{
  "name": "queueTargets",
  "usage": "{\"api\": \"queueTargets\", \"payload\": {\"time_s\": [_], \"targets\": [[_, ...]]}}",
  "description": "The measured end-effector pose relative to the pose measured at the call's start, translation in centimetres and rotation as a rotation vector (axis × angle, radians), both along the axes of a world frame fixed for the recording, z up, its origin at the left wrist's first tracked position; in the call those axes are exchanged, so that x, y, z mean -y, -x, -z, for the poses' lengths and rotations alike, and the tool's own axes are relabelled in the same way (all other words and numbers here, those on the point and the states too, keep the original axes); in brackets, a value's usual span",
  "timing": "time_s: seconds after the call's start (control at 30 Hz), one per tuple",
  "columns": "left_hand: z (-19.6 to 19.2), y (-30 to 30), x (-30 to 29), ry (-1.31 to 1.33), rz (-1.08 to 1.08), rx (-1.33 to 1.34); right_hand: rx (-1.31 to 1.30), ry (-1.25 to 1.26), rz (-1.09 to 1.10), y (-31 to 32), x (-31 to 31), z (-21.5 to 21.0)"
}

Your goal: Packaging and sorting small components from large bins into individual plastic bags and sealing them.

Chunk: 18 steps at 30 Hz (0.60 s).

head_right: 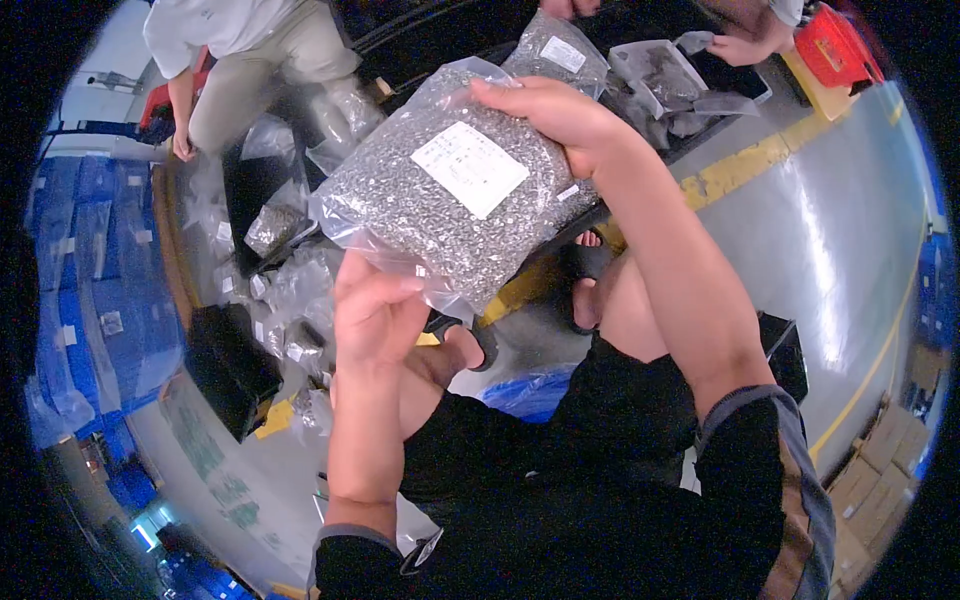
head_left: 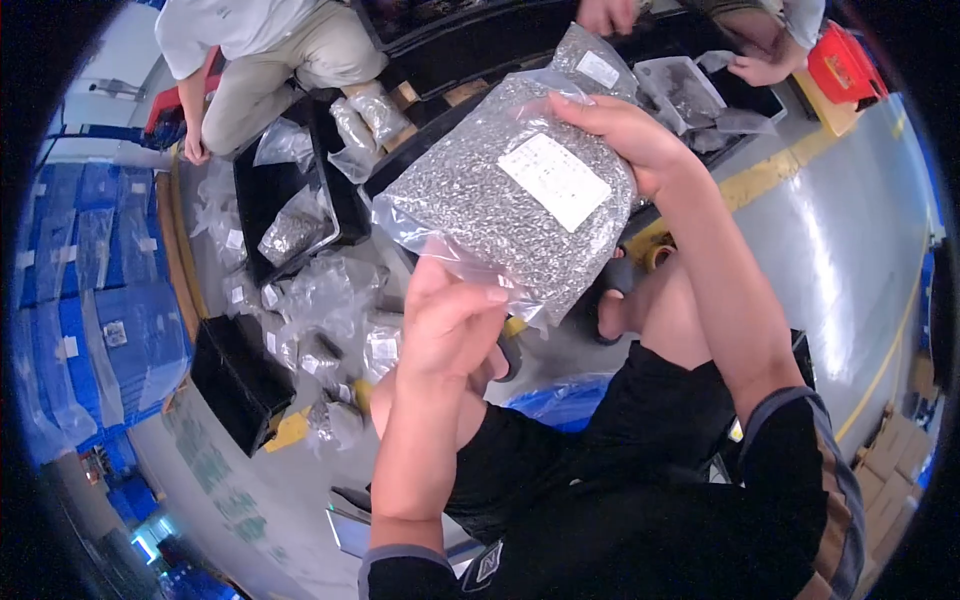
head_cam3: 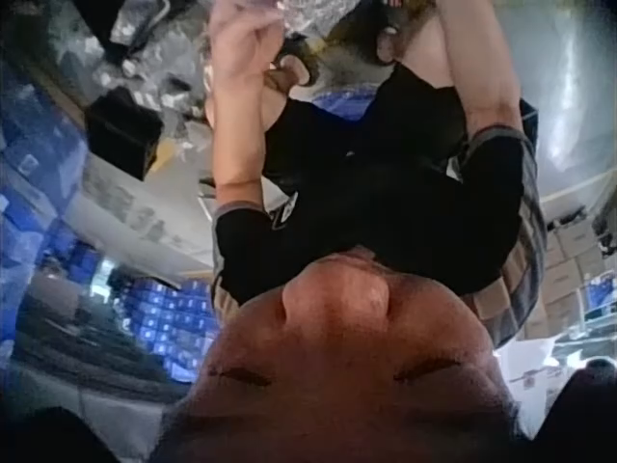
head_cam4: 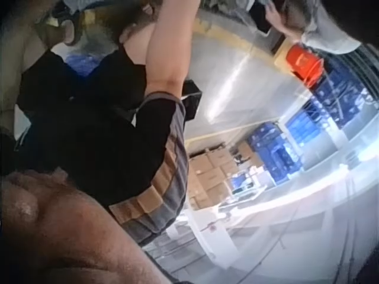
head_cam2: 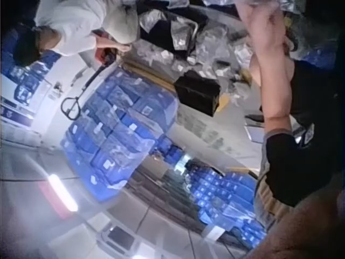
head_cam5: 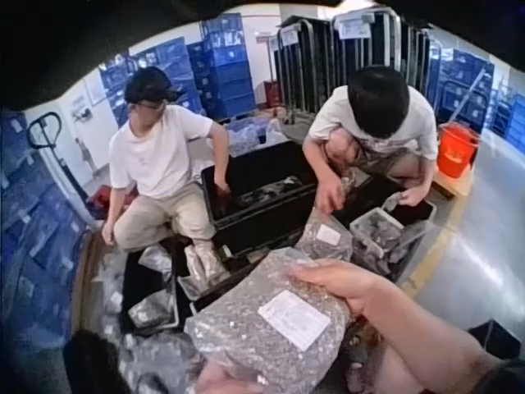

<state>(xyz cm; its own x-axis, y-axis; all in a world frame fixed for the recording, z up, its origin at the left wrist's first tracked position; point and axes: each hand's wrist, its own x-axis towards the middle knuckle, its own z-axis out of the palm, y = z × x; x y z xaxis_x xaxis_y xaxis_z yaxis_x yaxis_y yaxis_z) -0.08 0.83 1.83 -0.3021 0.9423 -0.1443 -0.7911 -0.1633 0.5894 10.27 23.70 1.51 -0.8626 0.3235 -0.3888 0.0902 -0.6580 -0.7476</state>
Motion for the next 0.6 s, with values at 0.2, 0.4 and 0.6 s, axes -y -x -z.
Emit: {"api": "queueTargets", "payload": {"time_s": [0.2, 0.4, 0.6], "targets": [[-0.5, -0.2, -0.3, 0.003, 0.016, 0.033, -0.018, 0.014, 0.033, 0.0, -0.3, 0.0], [-0.5, -0.7, -0.5, 0.000, -0.020, -0.066, -0.060, -0.067, 0.048, 0.0, 0.0, 0.0], [-0.8, -1.9, -0.8, 0.133, -0.246, -0.054, -0.153, -0.394, 0.103, -1.2, 2.0, -1.5]]}}
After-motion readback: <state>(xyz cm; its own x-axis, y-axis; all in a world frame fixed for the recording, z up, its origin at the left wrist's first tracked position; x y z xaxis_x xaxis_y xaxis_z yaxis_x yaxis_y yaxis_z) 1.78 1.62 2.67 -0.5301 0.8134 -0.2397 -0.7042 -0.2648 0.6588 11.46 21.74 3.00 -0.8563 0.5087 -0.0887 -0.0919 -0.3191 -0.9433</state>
